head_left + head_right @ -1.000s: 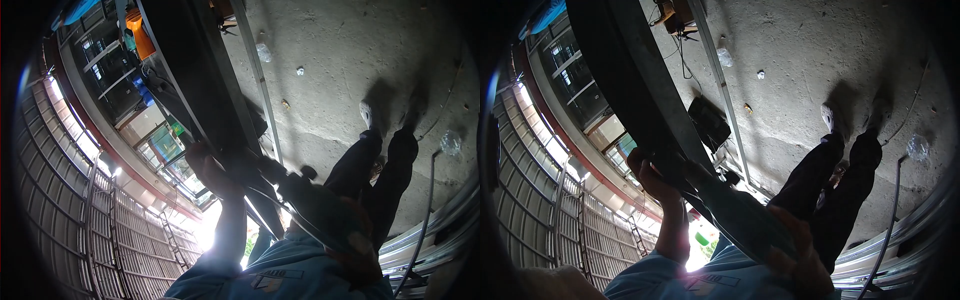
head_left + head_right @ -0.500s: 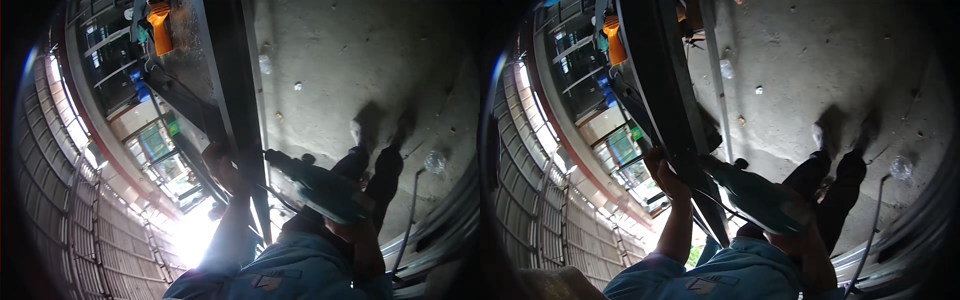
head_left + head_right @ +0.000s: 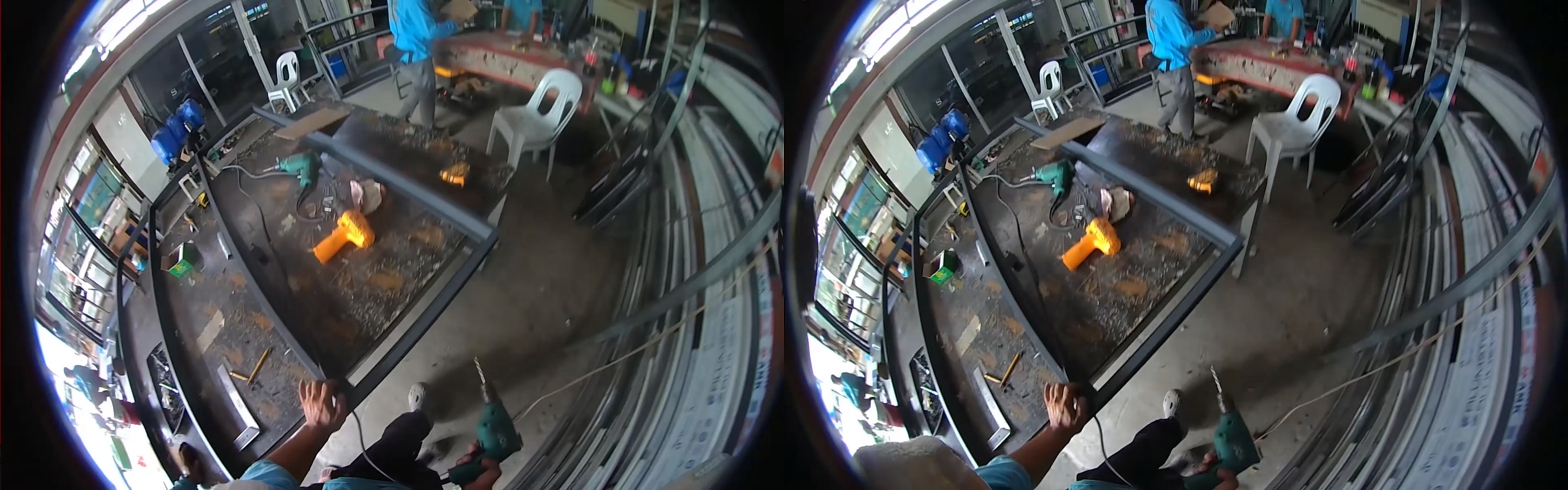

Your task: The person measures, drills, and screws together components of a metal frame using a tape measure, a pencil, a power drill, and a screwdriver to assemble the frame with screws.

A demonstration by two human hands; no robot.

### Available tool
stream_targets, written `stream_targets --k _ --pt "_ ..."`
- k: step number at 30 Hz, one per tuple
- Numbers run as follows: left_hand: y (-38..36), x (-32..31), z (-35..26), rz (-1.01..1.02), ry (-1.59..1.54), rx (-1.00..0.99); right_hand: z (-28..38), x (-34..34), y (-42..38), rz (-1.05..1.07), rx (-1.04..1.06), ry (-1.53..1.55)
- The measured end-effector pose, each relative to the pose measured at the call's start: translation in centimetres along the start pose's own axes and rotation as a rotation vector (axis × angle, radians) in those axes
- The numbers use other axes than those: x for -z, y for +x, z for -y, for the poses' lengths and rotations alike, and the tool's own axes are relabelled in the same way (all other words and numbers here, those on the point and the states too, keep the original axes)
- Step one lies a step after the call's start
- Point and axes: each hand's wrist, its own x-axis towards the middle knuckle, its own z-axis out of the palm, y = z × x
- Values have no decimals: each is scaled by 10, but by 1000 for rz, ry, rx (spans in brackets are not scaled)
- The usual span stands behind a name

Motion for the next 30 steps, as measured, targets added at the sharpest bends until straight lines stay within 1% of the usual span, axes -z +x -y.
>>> stream_targets --k 2,3,4,5,6,7,8,10,11,12,13,15,16,18,20,22,25,27,28,29,30 --pt "10 11 -11 -28 0 16 20 -24 22 11 34 116" --pt "16 19 -17 -11 -12 67 29 -35 33 11 47 177" --pt "27 24 -21 12 -21 119 52 -49 47 7 57 243" --pt "41 21 -21 -31 -14 198 61 -75 60 10 62 229" --pt "61 18 -21 -134 -30 222 77 -114 80 177 1 309" --pt "87 18 -21 -124 -64 301 94 -149 105 354 -69 382" --pt "109 22 -22 -100 -98 384 109 -167 125 352 -73 360" --pt "161 21 -22 -193 -180 395 128 -185 156 191 -35 444" --pt "194 37 -34 -227 -191 330 135 -199 175 193 -37 439" --pt "211 20 -26 -278 -224 341 141 -212 194 226 -65 469" --pt "231 13 -26 -263 -261 327 147 -223 210 260 -91 502" --pt "261 7 -37 -220 -335 331 153 -236 238 264 -124 574" --pt "273 8 -46 -118 -336 360 157 -241 252 262 -162 638" --pt "284 -12 -57 62 -362 409 166 -249 280 267 -195 655" --pt "290 -28 -68 195 -358 439 180 -251 309 226 -297 683" --pt "296 -47 -77 248 -312 524 200 -247 340 193 -333 694" --pt "320 -70 -86 156 -294 692 235 -246 394 142 -444 662" --pt "319 -100 -79 100 -290 824 261 -234 437 183 -517 543" --pt "333 -97 -90 41 -290 849 275 -234 456 135 -572 534" --pt "347 -94 -101 50 -257 884 289 -240 481 108 -611 520" --pt "348 -105 -109 -44 -296 923 301 -246 496 71 -652 508"
